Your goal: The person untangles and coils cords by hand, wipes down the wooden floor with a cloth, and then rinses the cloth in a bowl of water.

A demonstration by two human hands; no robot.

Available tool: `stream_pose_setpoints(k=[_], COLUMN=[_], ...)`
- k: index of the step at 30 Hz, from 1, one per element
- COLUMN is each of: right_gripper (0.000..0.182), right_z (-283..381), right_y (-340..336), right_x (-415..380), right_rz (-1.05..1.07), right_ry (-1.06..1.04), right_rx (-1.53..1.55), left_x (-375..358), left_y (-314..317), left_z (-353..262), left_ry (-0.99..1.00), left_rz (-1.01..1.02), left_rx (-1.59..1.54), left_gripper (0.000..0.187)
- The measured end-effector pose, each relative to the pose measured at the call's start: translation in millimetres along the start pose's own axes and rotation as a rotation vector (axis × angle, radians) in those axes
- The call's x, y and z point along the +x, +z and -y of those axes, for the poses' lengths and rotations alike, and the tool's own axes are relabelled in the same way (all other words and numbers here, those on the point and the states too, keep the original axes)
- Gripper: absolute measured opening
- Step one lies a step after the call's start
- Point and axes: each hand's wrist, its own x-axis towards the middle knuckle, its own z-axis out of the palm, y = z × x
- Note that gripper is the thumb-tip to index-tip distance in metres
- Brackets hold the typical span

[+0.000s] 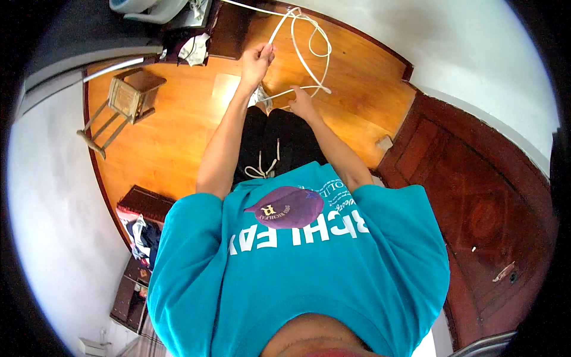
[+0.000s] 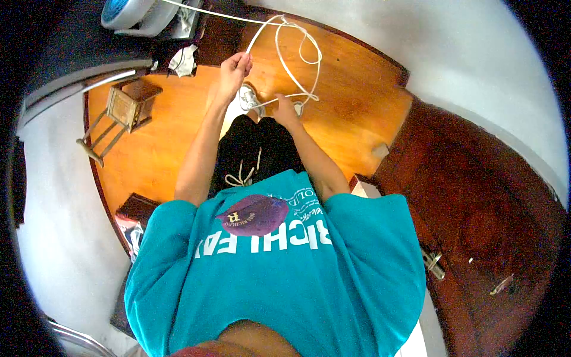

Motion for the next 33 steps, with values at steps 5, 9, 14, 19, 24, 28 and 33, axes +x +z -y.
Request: stream_pose_setpoints(k=[5,9,14,19,24,28,33], right_gripper=[0.057,0.048,0.022,0.015,0.013,0.016,0.021], right_z=[16,30,28,49,51,71,97], right_y=[2,22,27,9,-12,-36,-65], right_x=[-33,-39,-51,-56,-8,4,5], right_rz=[0.202,-0.165,0.334,-0.010,-0.200,0.096,0.116], right_ry=[-0.085,-0.195,-0.225,-0.160,-0.045,0.055,0.054], right_rx=[-0.049,0.118,-0.081,0.033,0.269,0.725,0.864], left_x=[-13,-26,-14,-15,-82,-114,-105], left_y=[7,19,2,-23,-54,-33,-17], left_z=[-5,-4,34,44,112,108,138], left_ry=[-0.120,-0.178,-0.194,-0.154,-0.078,-0.248,-0.020], left_rz=[0.062,0.026,0.146,0.081,0.219,0.288,0.247], left_rx=[-0.315,-0.354,-0.480,-0.220,0.416,0.351,0.472], left_gripper=[0.022,0.023,0.024,0.031,0.045,0.058,0.033])
